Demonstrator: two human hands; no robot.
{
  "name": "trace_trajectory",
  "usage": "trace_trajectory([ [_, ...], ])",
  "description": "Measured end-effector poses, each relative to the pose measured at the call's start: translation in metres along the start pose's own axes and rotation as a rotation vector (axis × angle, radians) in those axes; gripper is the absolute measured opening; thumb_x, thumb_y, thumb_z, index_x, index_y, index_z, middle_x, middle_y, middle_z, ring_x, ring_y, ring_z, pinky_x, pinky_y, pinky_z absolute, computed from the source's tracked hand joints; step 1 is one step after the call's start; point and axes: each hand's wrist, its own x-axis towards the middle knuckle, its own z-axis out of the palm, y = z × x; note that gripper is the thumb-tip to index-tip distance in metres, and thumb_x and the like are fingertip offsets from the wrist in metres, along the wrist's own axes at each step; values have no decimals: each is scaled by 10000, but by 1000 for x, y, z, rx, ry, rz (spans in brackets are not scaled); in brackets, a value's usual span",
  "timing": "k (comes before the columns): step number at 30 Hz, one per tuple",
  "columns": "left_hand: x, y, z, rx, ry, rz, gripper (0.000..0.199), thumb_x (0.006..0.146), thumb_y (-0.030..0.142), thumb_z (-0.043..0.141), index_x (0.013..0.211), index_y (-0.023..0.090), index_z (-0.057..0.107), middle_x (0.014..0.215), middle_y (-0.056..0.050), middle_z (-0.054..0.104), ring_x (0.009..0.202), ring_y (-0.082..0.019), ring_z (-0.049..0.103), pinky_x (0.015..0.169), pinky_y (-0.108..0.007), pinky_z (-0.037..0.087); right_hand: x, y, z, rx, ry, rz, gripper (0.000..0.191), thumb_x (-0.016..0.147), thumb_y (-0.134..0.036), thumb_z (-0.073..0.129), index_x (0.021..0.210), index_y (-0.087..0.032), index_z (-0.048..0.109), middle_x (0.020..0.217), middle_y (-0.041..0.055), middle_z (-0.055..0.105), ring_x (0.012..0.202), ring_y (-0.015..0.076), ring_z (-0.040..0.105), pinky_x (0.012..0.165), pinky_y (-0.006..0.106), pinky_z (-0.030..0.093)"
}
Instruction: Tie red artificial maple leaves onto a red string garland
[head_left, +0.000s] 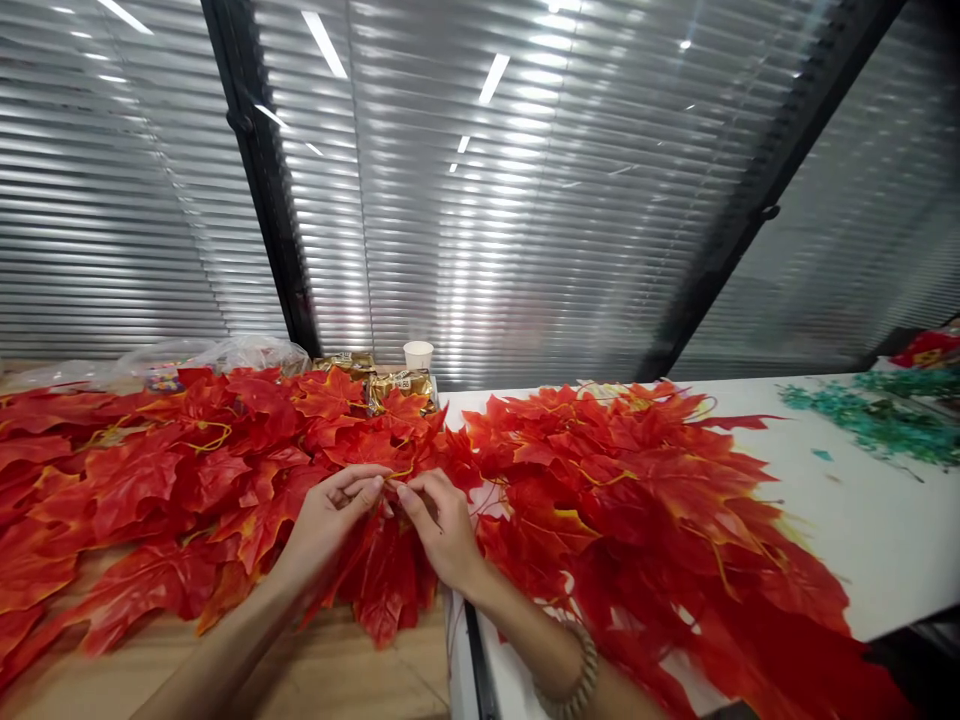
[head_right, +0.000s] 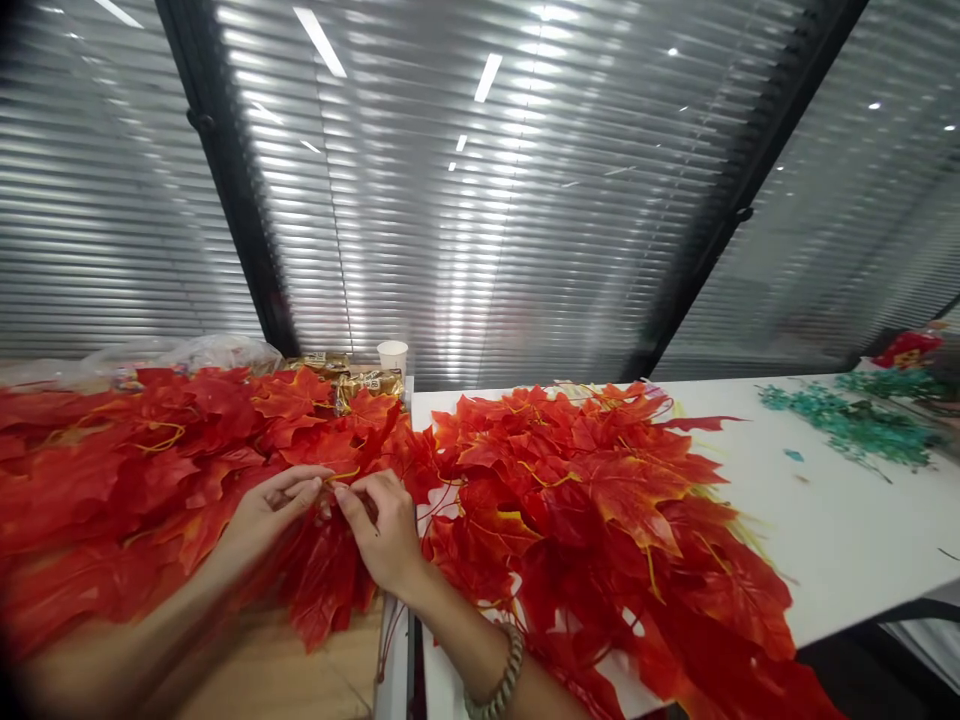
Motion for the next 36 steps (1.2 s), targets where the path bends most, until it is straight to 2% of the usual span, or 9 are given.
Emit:
trace_trajectory([
  [7, -6, -1, 6, 17, -42, -22, 220, 652, 345, 751, 794, 185, 697, 789, 0, 694, 730, -108, 601, 670, -164, 465, 0, 3, 1, -75, -56, -54, 205, 911, -247, 473, 758, -169, 585, 728, 13, 584, 723, 140, 508, 692, 248, 376],
  [11, -7, 3, 7, 16, -55, -34, 218, 643, 326, 754, 801, 189, 693, 762, 7, 684, 668, -104, 593, 627, -175, 470, 1, 4, 0, -80, -72, -75, 214, 925, -240, 449, 781, -171, 591, 746, 16, 592, 745, 145, 514, 714, 254, 380],
  [16, -3, 2, 4, 104, -44, -5, 254, 609, 358, 755, 751, 160, 683, 638, -15, 670, 574, -142, 593, 595, -247, 492, -1, 4, 1, -116, -50, -78, 140, 908, -241, 493, 888, -173, 615, 813, 26, 619, 782, 154, 526, 737, 265, 390],
  [24, -4, 2, 6, 154, 12, -9, 285, 620, 398, 729, 763, 156, 680, 777, -55, 705, 739, -191, 631, 691, -272, 505, -2, 6, 3, -141, -45, -99, 160, 913, -237, 482, 927, -175, 629, 840, 38, 640, 798, 163, 539, 748, 279, 407],
  [31, 1, 3, 6, 155, 21, 24, 391, 546, 487, 753, 749, 168, 651, 671, -27, 673, 574, -170, 601, 612, -289, 512, -1, 3, 3, -142, -49, -103, 175, 911, -230, 480, 991, -186, 629, 863, 44, 643, 814, 168, 552, 758, 288, 424],
  [36, 3, -2, 2, 157, -22, 28, 363, 580, 493, 740, 709, 164, 655, 639, -24, 664, 563, -157, 604, 603, -268, 506, -1, 3, 3, -139, -39, -112, 181, 906, -229, 483, 984, -167, 635, 837, 49, 637, 795, 170, 550, 738, 288, 432],
])
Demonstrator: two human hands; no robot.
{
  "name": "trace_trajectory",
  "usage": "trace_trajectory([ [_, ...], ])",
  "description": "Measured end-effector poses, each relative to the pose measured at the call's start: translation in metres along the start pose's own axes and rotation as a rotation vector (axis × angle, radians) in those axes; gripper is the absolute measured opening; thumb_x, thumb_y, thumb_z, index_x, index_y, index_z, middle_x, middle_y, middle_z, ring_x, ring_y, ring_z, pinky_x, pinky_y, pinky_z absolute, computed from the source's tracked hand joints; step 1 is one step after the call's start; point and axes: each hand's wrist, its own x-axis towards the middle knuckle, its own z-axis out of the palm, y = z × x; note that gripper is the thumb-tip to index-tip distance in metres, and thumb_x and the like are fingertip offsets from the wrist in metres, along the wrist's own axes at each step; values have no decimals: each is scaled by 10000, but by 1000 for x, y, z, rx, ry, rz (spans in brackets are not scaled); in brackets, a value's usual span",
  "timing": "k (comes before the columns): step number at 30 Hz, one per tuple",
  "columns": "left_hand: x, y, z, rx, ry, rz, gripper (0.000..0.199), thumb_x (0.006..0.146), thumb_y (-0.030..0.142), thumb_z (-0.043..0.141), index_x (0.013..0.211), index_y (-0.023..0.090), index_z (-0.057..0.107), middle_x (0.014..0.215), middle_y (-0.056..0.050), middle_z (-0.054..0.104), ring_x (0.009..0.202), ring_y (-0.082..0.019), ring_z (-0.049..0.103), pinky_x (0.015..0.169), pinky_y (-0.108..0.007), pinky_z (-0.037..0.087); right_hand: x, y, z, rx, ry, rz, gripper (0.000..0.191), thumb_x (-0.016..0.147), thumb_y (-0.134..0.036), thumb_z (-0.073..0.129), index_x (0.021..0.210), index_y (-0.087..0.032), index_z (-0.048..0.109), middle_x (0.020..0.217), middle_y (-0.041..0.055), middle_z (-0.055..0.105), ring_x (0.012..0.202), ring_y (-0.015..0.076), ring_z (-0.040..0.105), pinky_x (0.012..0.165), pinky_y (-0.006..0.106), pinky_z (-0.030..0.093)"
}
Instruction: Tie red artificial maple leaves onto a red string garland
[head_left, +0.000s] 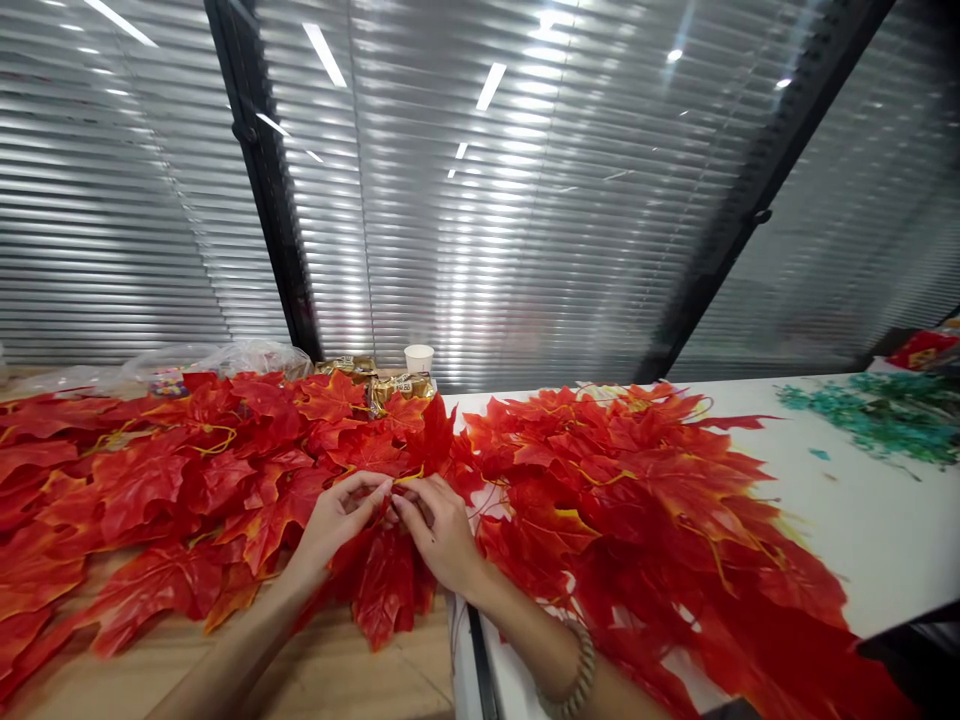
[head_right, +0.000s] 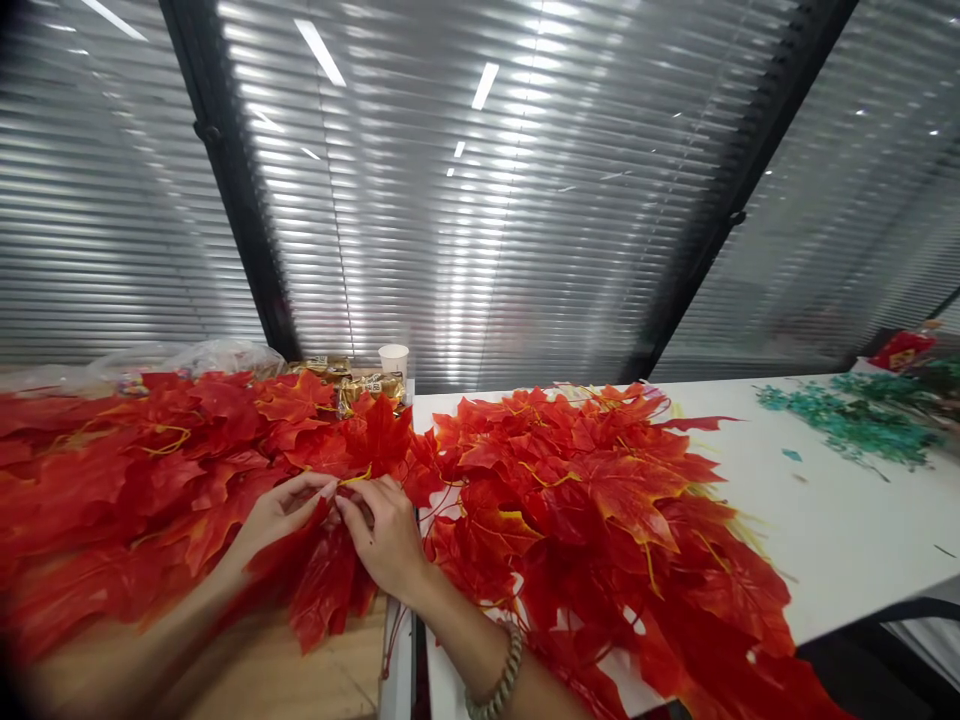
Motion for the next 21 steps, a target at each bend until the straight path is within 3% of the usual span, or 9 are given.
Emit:
trace_trajectory([
  [21, 0, 0, 2, 7, 1, -21, 415, 530, 524, 755, 693, 157, 650, 627, -18, 642, 566, -163, 595, 601, -281, 500, -1, 1, 1, -26, -12, -2, 197, 912, -222, 457, 966, -176, 640, 854, 54, 648, 802, 168, 556, 733, 280, 444],
])
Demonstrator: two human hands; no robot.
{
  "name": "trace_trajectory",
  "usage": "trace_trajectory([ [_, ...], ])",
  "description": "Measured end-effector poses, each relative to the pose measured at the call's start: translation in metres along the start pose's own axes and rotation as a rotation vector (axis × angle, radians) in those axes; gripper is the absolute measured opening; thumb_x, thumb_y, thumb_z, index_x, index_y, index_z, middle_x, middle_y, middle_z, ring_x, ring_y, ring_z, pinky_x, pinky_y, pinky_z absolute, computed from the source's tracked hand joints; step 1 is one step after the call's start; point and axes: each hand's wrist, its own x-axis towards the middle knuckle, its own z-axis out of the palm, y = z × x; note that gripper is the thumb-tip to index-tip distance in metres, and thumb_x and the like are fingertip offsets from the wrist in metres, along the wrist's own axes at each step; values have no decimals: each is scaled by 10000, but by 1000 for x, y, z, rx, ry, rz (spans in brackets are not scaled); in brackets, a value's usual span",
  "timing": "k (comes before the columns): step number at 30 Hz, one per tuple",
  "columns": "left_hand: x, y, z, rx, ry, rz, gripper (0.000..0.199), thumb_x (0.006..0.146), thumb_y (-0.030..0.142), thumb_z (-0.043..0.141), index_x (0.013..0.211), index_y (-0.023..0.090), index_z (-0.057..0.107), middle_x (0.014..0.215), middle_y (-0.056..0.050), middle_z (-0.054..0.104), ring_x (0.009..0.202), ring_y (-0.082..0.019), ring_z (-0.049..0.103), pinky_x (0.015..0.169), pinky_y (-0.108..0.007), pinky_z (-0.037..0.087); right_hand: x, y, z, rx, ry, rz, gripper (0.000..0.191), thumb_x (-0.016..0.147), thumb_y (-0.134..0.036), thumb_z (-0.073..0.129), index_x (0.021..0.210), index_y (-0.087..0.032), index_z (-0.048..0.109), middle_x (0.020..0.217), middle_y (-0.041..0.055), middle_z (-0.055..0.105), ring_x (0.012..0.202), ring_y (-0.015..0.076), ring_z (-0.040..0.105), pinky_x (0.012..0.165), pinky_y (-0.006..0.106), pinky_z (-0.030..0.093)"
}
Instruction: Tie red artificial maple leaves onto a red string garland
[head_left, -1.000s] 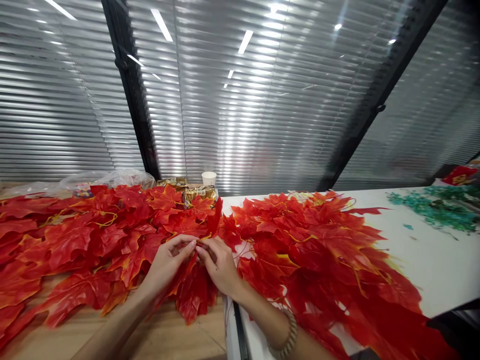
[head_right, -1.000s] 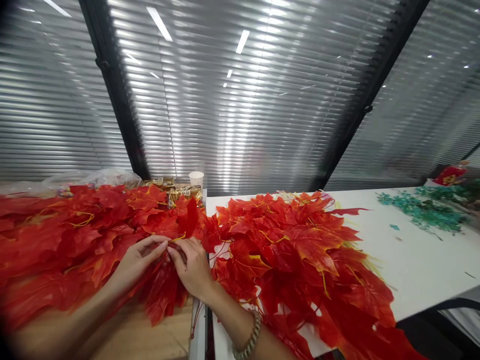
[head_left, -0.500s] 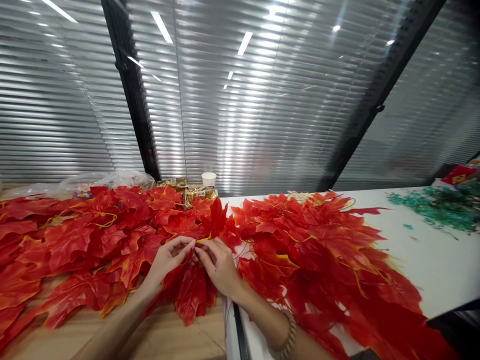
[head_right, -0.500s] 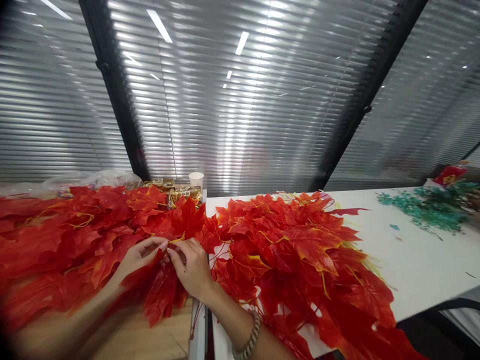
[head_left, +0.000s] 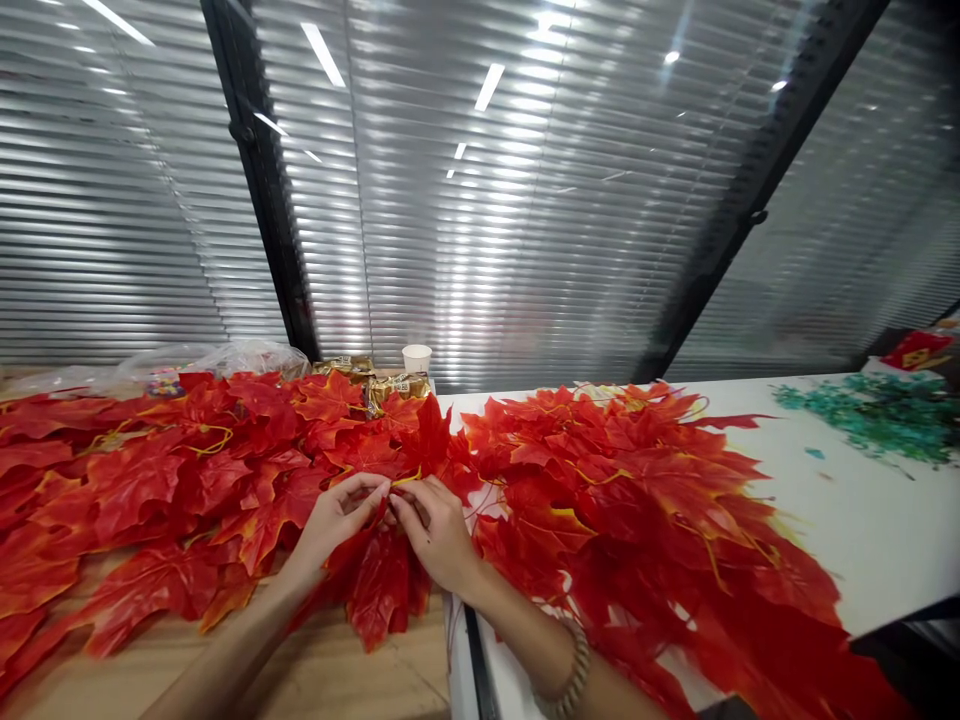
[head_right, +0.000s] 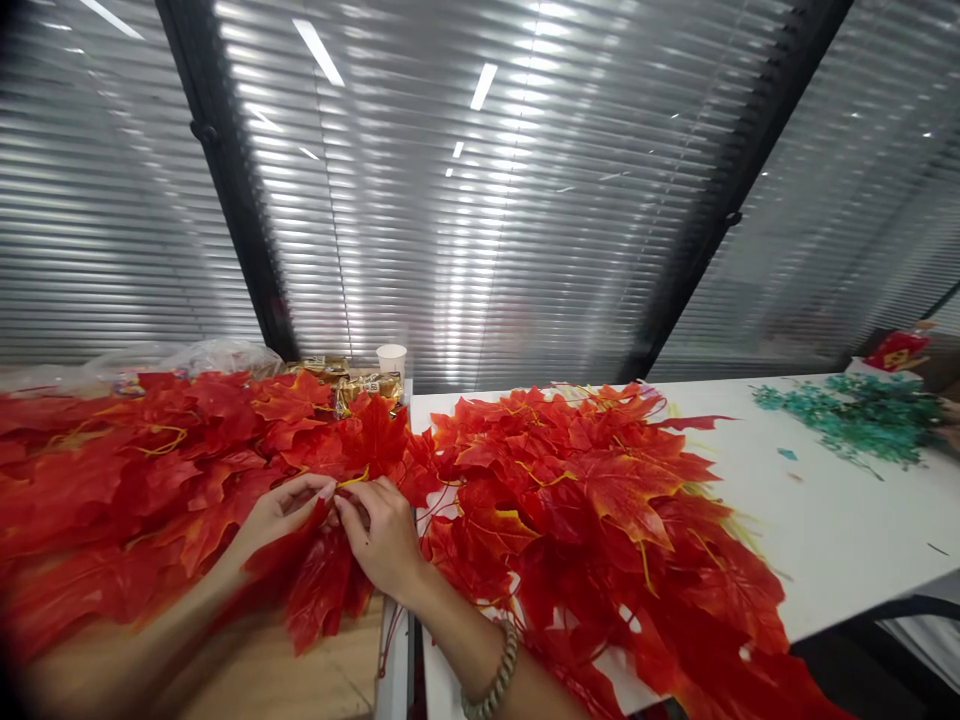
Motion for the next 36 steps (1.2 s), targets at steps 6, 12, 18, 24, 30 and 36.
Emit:
trace_trajectory([
  [6, -1, -1, 0, -18, 10, -2, 403, 529, 510, 764, 689, 157, 653, 613, -10, 635, 557, -148, 578, 588, -266, 495, -1, 0, 0, -4, -6, -21, 206, 916, -211, 443, 962, -171, 640, 864, 54, 653, 792, 167, 555, 731, 278, 442],
  [12, 0, -3, -2, 9, -12, 2, 380, 575, 498, 742, 718, 158, 654, 661, -26, 653, 592, -168, 606, 626, -286, 504, -1, 0, -2, -10, -10, -16, 215, 919, -207, 433, 965, -181, 641, 858, 53, 653, 789, 166, 555, 735, 282, 446],
  [18, 1, -5, -3, 18, -6, 1, 396, 568, 512, 740, 724, 160, 647, 674, -28, 656, 602, -178, 617, 639, -298, 512, -1, 2, 0, -7, -4, -18, 215, 917, -207, 435, 962, -182, 644, 859, 55, 652, 791, 166, 561, 737, 282, 453],
  [24, 2, -3, -1, 3, 7, -9, 389, 551, 506, 748, 706, 162, 652, 671, -22, 662, 596, -170, 615, 633, -287, 507, -1, 3, 1, -11, -10, -21, 209, 916, -202, 439, 968, -179, 640, 864, 54, 649, 799, 169, 563, 743, 280, 451],
  [30, 2, -6, -3, -28, -7, -9, 361, 573, 472, 756, 723, 158, 661, 676, -13, 658, 600, -149, 610, 626, -256, 500, -2, 2, 0, -10, -11, -14, 204, 911, -190, 442, 967, -176, 638, 863, 55, 649, 801, 169, 565, 744, 276, 449],
  [36, 1, -6, -2, -29, -6, -14, 361, 573, 474, 754, 717, 158, 658, 672, -13, 656, 600, -152, 609, 621, -259, 499, -2, 2, 0, -14, -18, -11, 199, 903, -175, 450, 966, -162, 638, 858, 60, 646, 792, 169, 568, 738, 271, 447],
])
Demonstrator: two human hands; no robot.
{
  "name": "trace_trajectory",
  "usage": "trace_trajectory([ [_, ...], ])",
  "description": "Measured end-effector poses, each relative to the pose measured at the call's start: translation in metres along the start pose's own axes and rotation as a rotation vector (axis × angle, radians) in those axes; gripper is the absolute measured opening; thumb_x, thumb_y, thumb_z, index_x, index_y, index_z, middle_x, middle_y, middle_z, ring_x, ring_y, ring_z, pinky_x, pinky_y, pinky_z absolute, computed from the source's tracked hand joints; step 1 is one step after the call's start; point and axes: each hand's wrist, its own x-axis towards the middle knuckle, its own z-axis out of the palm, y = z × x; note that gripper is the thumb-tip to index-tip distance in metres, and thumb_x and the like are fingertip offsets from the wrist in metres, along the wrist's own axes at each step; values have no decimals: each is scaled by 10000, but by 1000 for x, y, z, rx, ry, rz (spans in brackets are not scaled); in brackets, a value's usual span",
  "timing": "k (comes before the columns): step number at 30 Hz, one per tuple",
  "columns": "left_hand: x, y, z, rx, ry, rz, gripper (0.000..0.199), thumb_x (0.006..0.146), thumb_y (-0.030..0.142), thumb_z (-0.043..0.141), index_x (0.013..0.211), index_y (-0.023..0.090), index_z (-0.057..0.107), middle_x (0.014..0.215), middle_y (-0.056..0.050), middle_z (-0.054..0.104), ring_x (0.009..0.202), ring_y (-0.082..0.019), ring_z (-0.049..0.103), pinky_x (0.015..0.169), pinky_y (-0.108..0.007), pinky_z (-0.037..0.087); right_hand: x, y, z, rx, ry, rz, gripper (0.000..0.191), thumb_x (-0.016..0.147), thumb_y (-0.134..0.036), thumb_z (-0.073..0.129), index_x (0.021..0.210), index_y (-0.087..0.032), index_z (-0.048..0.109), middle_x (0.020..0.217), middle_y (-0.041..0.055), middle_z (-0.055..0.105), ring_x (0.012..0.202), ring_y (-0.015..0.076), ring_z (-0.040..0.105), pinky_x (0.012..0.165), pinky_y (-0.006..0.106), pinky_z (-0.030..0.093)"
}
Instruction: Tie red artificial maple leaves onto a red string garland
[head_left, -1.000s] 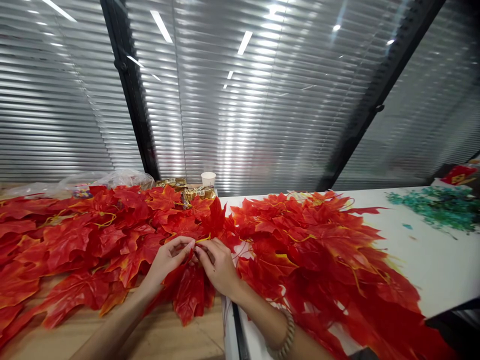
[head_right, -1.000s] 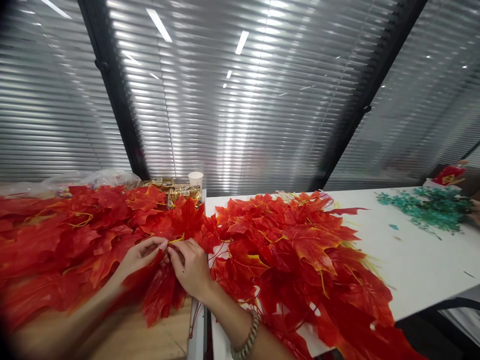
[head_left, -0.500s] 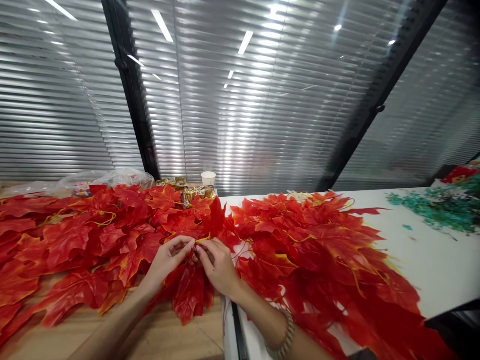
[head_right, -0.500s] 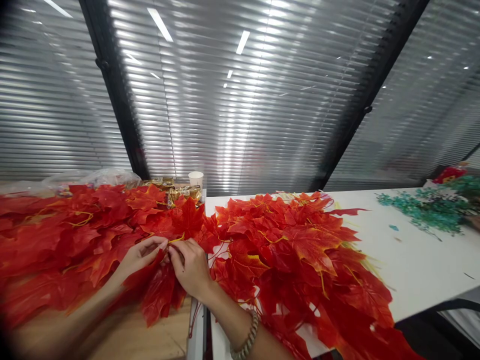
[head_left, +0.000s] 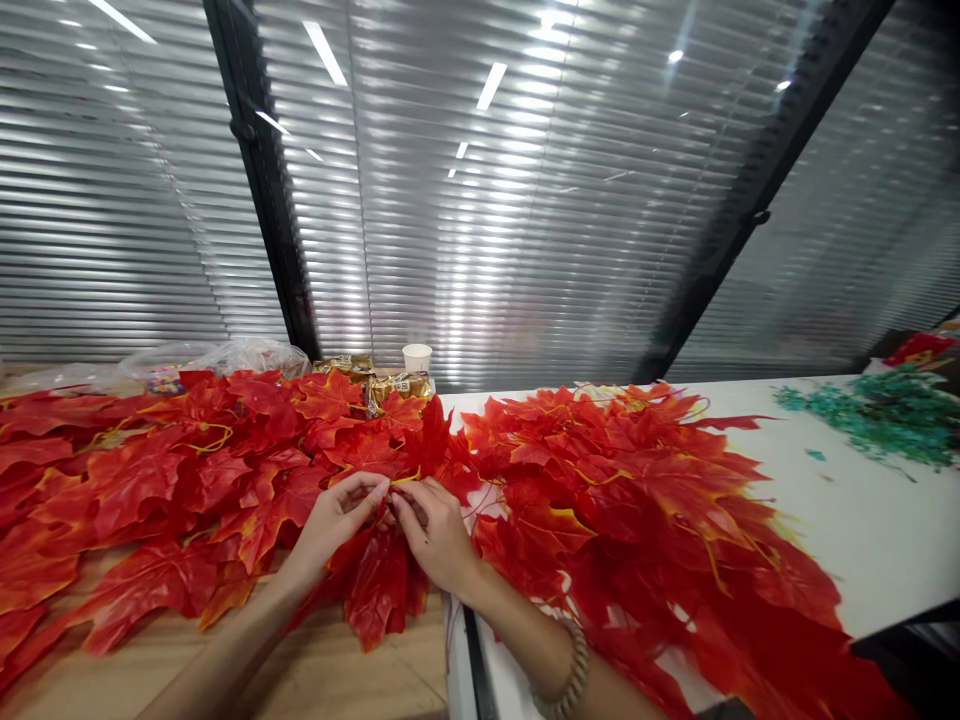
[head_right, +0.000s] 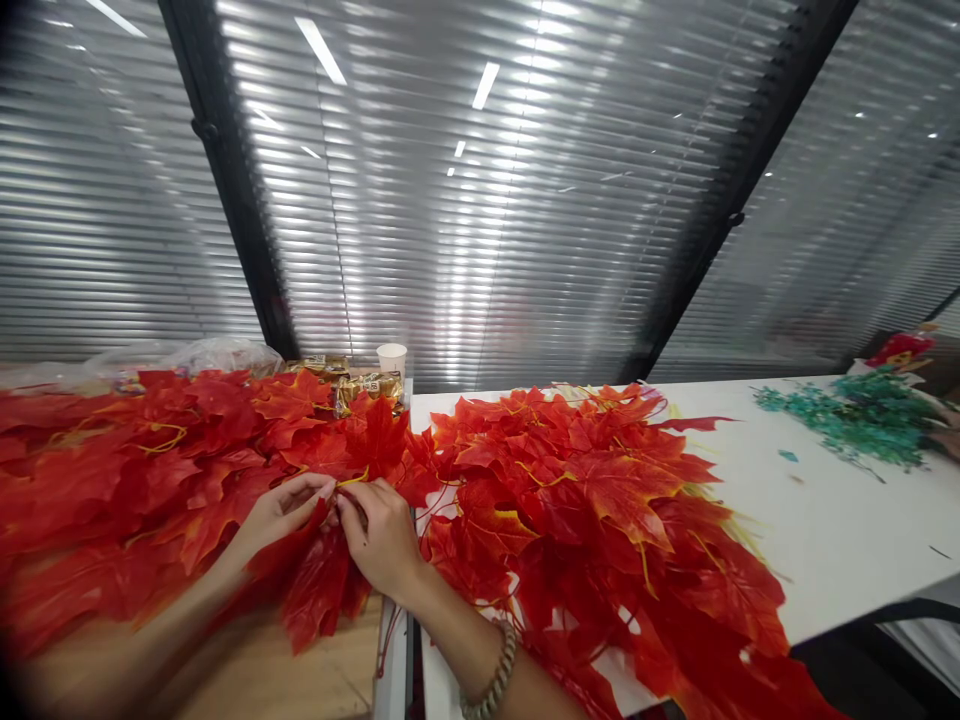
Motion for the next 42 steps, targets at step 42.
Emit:
trace_trajectory([
  [42, 0, 6, 4, -50, 34, -79, 439, 452, 512, 792, 659, 155, 643, 593, 0, 646, 550, -144, 590, 578, -260, 494, -3, 3, 2, -15, -38, 2, 211, 894, -156, 435, 989, -159, 624, 872, 56, 648, 797, 168, 576, 739, 267, 443],
])
